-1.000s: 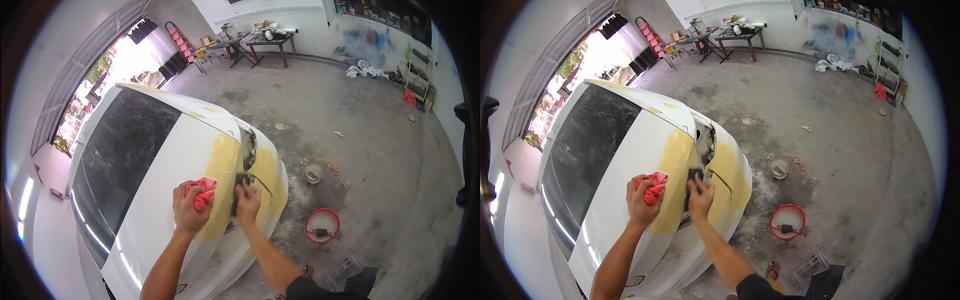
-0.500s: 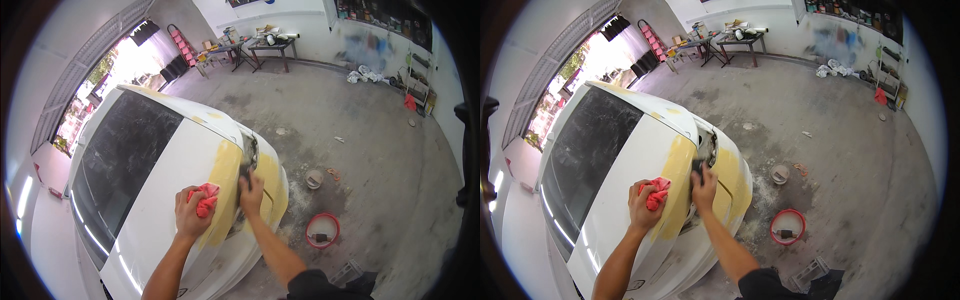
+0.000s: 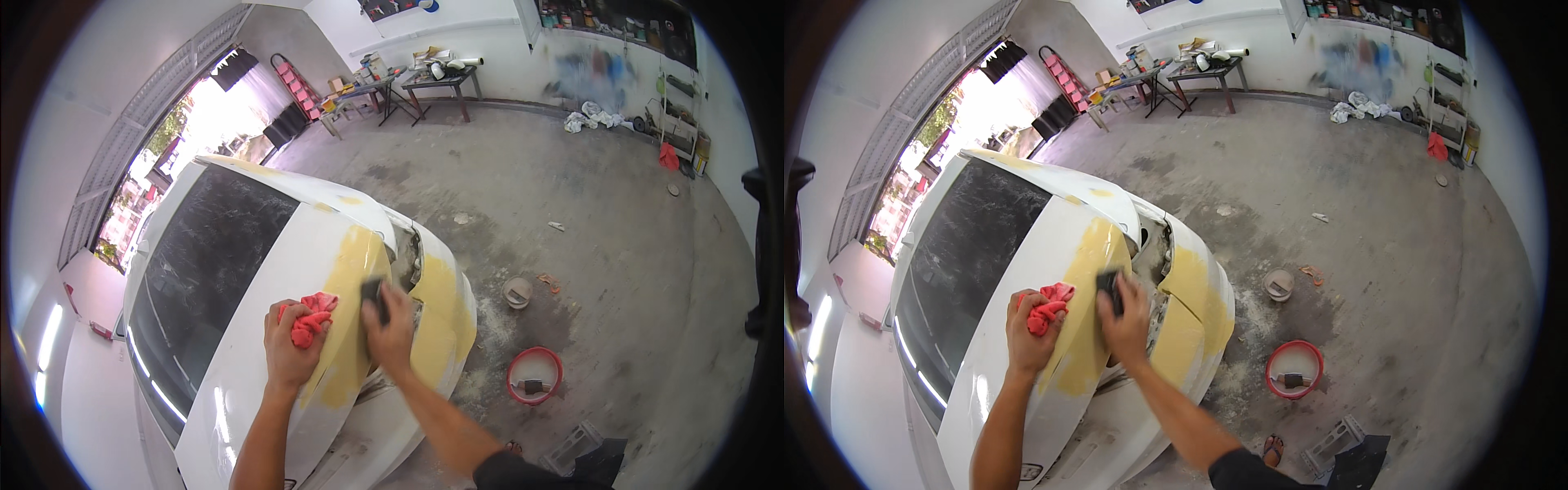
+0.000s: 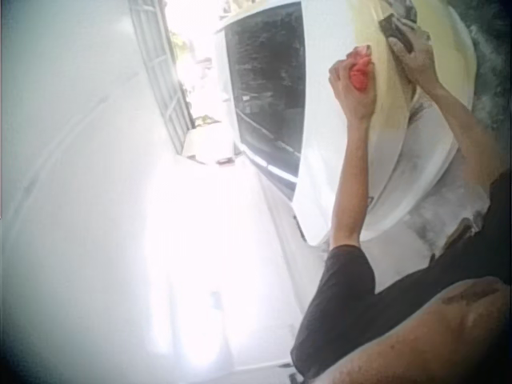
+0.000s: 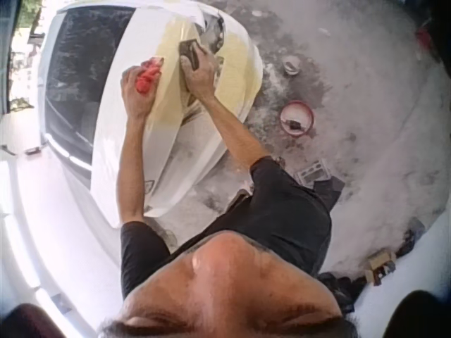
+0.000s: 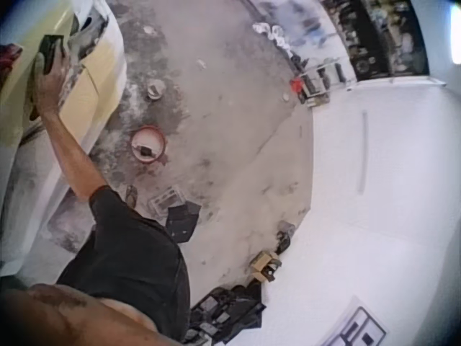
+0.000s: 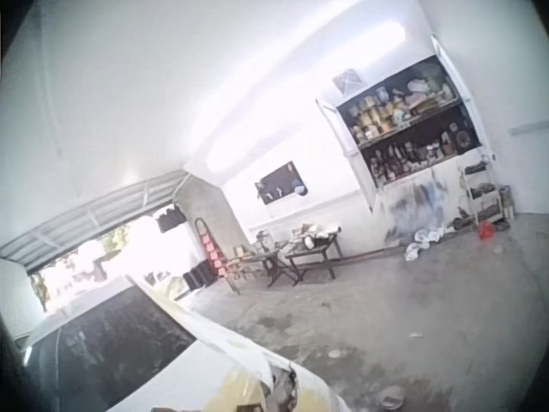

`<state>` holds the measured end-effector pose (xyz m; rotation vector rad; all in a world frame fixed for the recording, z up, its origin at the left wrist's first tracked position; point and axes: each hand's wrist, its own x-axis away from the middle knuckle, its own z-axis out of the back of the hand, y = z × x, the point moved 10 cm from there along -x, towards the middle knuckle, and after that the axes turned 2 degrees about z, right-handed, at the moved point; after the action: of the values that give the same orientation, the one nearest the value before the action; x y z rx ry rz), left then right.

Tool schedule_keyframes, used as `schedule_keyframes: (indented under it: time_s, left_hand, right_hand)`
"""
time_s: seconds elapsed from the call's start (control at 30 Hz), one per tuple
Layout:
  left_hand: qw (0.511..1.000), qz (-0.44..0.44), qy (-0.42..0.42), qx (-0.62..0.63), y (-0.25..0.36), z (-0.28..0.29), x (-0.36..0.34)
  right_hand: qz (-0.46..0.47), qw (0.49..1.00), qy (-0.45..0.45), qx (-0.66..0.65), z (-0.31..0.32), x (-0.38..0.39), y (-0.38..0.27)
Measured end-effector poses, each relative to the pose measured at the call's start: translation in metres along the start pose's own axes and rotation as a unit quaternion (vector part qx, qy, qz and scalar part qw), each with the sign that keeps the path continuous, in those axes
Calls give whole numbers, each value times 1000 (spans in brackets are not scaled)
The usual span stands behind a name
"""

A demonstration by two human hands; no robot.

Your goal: The person applies yellow body filler to the rear trunk lid of a white car using a spreader and wipes the surface with a red cloth. The person repeatedly spreads and smooths the filler across the trunk area.

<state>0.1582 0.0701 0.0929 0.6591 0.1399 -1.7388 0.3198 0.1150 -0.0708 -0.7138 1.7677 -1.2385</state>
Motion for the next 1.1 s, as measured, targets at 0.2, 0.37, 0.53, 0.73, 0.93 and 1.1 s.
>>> schedule_keyframes:
  time_s: [0.2,0.37,0.53,0.73,0.93,1.1]
  left_hand:
    - [1000,-1,0,15,1,12,-9]
    - [1000,-8,-4,12,5,9,-9]
    - [1000,11,-9,3,-2,7,-6]
    - [1000,-13,0,11,1,8,-4]
    - [1000,1,-2,-8,-2,5,-3]
    - [1000,8,-3,0,-2,6,-3]
  right_hand:
    - [-10,1000,-21,1,4,-19,0]
    - [-20,999,-24,-22,2,-30,-5]
    - [-16,999,-47,4,0,-21,-12]
    - [-53,997,-32,-42,-9,-65,5]
    - [15,1000,-13,14,-11,-24,12]
    - [-2,998,4,-64,-16,-74,29]
